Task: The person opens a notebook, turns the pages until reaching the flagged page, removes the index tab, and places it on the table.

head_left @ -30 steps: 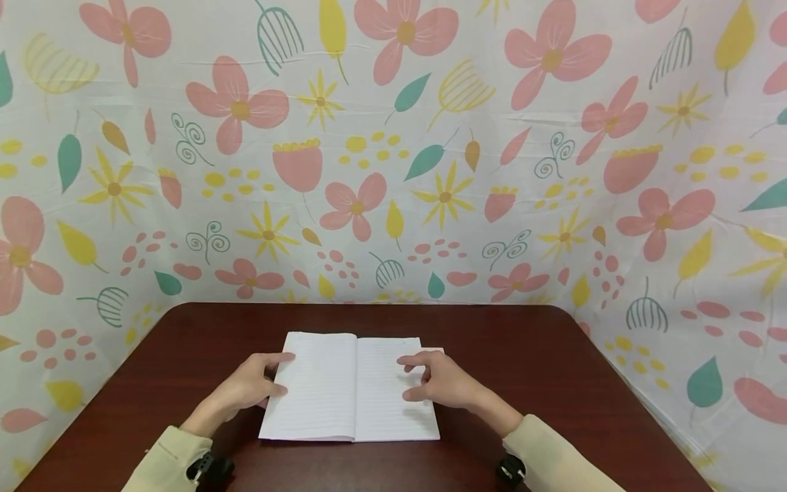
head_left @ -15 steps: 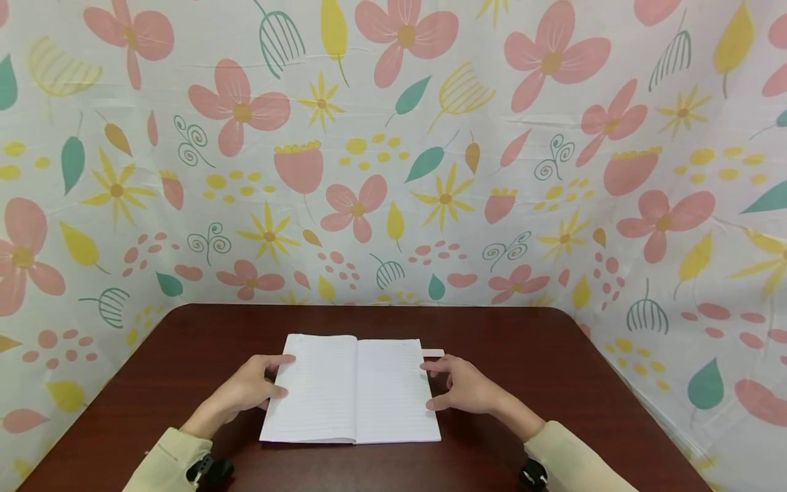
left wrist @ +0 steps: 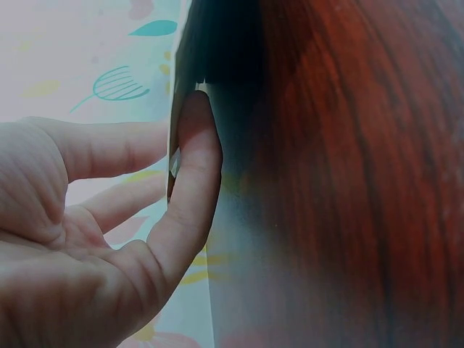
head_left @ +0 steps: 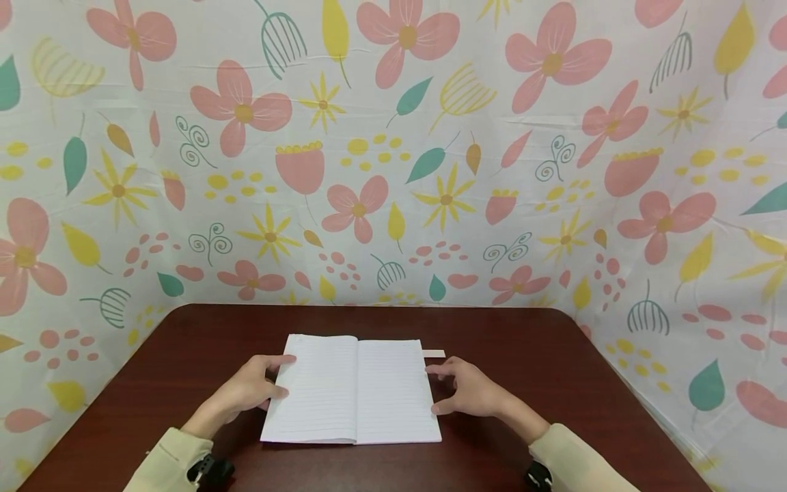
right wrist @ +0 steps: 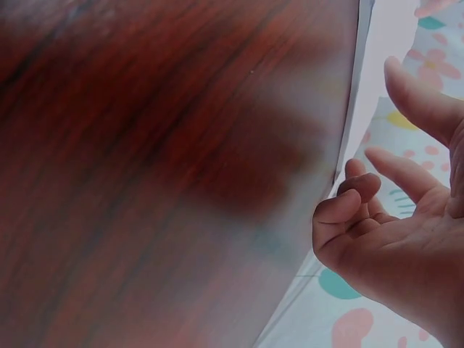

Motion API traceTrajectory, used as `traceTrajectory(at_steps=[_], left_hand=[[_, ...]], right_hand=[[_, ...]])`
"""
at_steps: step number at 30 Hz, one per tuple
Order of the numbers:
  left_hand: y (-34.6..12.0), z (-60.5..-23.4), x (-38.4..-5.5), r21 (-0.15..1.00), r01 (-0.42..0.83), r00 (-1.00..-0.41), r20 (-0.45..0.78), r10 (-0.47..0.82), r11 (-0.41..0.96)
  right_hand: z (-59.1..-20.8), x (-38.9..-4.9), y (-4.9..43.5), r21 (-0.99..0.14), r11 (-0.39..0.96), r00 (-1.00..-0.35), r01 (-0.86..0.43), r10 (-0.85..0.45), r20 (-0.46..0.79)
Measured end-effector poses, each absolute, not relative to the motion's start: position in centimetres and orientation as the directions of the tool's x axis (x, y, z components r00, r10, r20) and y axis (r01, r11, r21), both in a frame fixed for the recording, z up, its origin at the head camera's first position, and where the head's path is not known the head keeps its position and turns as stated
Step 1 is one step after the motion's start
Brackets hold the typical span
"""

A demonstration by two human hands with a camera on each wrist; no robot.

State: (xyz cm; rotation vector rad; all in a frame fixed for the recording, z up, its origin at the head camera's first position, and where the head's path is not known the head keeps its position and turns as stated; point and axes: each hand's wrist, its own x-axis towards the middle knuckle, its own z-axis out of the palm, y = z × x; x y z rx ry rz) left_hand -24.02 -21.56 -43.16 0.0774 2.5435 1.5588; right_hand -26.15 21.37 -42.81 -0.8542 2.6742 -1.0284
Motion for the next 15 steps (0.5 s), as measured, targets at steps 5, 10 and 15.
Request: traceTrajectory(at_steps=[5,10,15], left_hand=[[-21.5,-43.12,-23.98,0.887,-0.037,-0.987,-0.106,0.124,0.461],[-21.5,-43.01,-23.96,0.883,-0.037,-0.987,-0.105,0.122,0.468],[-21.48,-42.98,-23.95,0.881,-0.038,-0.987,-0.106,0.12,0.471]], right_hand=[[-42.8,-26.22,21.44,-0.663,0.603,-0.826,-0.443,-0.562,0.041],[-42.8,-26.3,21.39,-0.657,0.605,-0.822,-0.45,-0.569,0.039],[-42.87,-26.55,21.21,-0.647,0.616,-0.823,-0.449,-0.568,0.031]])
